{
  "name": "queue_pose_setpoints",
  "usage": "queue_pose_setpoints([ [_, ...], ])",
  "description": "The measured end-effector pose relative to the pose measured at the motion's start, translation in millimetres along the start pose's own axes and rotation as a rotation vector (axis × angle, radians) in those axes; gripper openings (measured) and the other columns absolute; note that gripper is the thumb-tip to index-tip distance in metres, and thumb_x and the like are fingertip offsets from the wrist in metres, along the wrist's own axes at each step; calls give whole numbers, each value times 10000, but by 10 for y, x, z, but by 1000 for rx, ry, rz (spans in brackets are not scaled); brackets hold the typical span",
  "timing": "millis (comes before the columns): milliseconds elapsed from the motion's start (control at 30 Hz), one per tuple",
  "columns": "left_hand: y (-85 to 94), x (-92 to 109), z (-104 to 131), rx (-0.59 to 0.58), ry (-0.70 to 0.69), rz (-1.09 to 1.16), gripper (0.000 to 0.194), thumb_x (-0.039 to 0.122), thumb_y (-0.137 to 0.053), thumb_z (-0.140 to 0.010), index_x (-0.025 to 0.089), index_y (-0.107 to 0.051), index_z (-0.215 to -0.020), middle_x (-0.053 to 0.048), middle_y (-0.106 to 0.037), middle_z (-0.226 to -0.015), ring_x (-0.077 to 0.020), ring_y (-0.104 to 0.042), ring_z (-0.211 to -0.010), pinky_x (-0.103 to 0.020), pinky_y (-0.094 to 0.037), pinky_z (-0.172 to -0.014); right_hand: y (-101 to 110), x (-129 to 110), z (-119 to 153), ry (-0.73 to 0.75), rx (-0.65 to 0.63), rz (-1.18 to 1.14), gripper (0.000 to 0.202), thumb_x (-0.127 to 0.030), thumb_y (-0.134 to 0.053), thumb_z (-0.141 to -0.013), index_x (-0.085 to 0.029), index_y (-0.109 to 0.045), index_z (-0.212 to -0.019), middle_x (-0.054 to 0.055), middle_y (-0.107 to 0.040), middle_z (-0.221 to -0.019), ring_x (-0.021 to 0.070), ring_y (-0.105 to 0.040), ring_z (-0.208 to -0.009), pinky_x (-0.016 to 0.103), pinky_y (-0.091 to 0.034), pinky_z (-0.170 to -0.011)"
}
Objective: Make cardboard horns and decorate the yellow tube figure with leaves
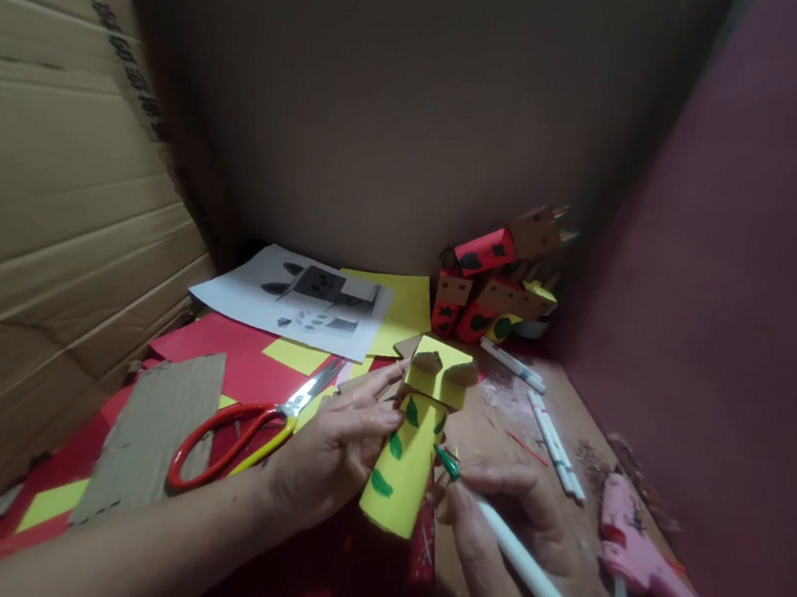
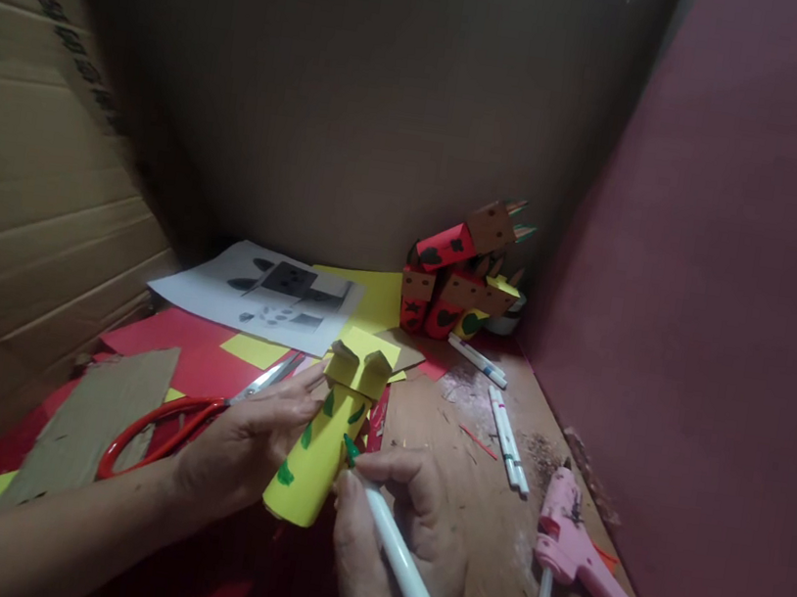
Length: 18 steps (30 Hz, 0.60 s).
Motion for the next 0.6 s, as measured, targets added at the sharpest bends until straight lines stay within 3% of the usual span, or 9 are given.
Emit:
queue_pose_setpoints([
  [200,-11,-2,20,42,6,-40,604,49,-487,-842,151,-385,-1428,-117,-659,-1026,-205,-648,-795,-292,-541,-653,15,4,-8,36,-28,-10,138,-344,-729,-767,-225,-663,-741,0,-677,-638,136,-613,-541,207,-493,-472],
  [600,-2,-20,5,38,8,-50,620,77,-503,-825,153,-407,-1433,-104,-682,-949,-220,-647,-792,-296,-506,-685,20,9,10,-59,-62,-50,150,-374,-728,-763,-241,-666,-733,2,-682,-684,122,-574,-553,206,-440,-465],
])
Point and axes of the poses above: each hand's wrist, its own z-axis away from the middle knuckle, its own y-axis out of the back of the hand, x = y × z, the point moved 1 cm from there along -z, towards the middle knuckle
